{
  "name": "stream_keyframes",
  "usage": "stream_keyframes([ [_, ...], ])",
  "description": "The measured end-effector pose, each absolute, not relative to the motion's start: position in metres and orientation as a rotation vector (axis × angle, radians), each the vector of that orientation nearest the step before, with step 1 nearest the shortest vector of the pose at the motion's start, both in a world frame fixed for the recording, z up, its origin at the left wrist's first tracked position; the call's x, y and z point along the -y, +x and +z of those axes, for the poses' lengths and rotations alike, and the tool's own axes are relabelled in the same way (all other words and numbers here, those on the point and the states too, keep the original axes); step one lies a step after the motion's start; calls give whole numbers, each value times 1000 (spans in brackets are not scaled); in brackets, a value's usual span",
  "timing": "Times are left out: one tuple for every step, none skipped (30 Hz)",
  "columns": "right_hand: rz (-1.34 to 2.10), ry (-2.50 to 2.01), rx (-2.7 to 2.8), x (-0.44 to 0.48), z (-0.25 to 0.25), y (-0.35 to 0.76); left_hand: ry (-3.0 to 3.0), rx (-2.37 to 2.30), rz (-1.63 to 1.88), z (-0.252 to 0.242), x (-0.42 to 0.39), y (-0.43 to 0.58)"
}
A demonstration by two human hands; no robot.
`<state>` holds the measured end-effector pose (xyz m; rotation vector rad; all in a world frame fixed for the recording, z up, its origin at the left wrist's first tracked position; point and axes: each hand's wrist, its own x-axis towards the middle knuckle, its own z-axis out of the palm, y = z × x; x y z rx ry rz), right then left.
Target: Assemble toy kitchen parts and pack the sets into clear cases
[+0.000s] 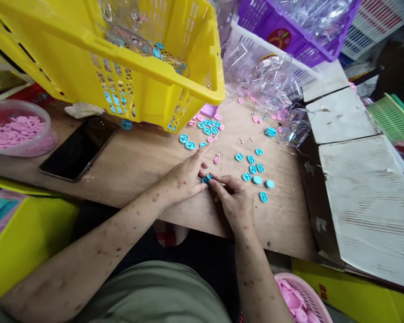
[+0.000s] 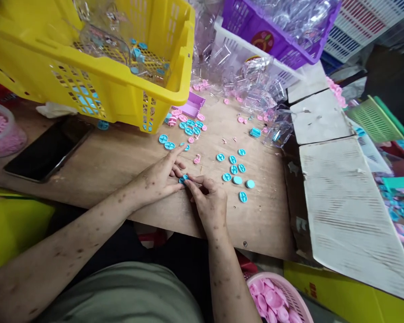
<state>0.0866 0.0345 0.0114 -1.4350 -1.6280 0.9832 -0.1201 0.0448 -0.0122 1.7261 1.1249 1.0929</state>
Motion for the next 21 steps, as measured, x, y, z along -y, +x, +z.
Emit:
stream_keyframes([
  [956, -1440, 1638, -34, 12, 86, 1726, -1118, 1098, -13, -45, -120],
  [932, -1447, 1650, -34, 12, 86, 1727, -1113, 1103, -13, -45, -120],
  [912, -1457, 1662, -34, 12, 85, 1728, -1110, 1108, -13, -45, -120],
  [899, -1467, 1672, -34, 12, 85, 1730, -1110, 1109, -13, -45, -120],
  [896, -1476, 1672, -34, 12, 85, 1732, -1112, 1108, -13, -45, -120],
  [899, -1484, 1667, -34, 12, 85, 1735, -1114, 1104, -13, -45, -120],
  [904, -1490, 1659, -34, 12, 85, 1738, -1117, 1097, -12, -44, -120],
  [904, -1493, 1654, -34, 12, 85, 1742, -1119, 1092, -12, -44, -120],
  [897, -1494, 1658, -33, 12, 85, 1748, -1121, 1089, -12, -43, -120],
  [882, -1492, 1671, -33, 11, 85, 1754, -1126, 1089, -12, -43, -120],
  [859, -1479, 1692, -32, 10, 85, 1762, -1132, 1090, -13, -43, -121],
  [836, -1455, 1722, -32, 9, 85, 1770, -1142, 1095, -13, -44, -121],
  [813, -1422, 1755, -32, 7, 84, 1779, -1153, 1102, -13, -45, -123],
  [796, -1389, 1787, -33, 6, 84, 1791, -1160, 1101, -12, -47, -124],
  [787, -1366, 1810, -33, 5, 82, 1810, -1157, 1088, -11, -48, -126],
  [789, -1359, 1822, -34, 5, 81, 1831, -1140, 1066, -10, -48, -128],
  [800, -1374, 1823, -33, 6, 79, 1846, -1113, 1042, -9, -47, -130],
  [817, -1404, 1812, -31, 9, 78, 1849, -1088, 1026, -8, -45, -132],
  [838, -1436, 1798, -29, 11, 75, 1845, -1070, 1021, -8, -41, -134],
  [860, -1465, 1788, -25, 13, 73, 1818, -1076, 1038, -10, -38, -137],
  [870, -1484, 1788, -23, 14, 71, 1791, -1114, 1072, -13, -35, -141],
])
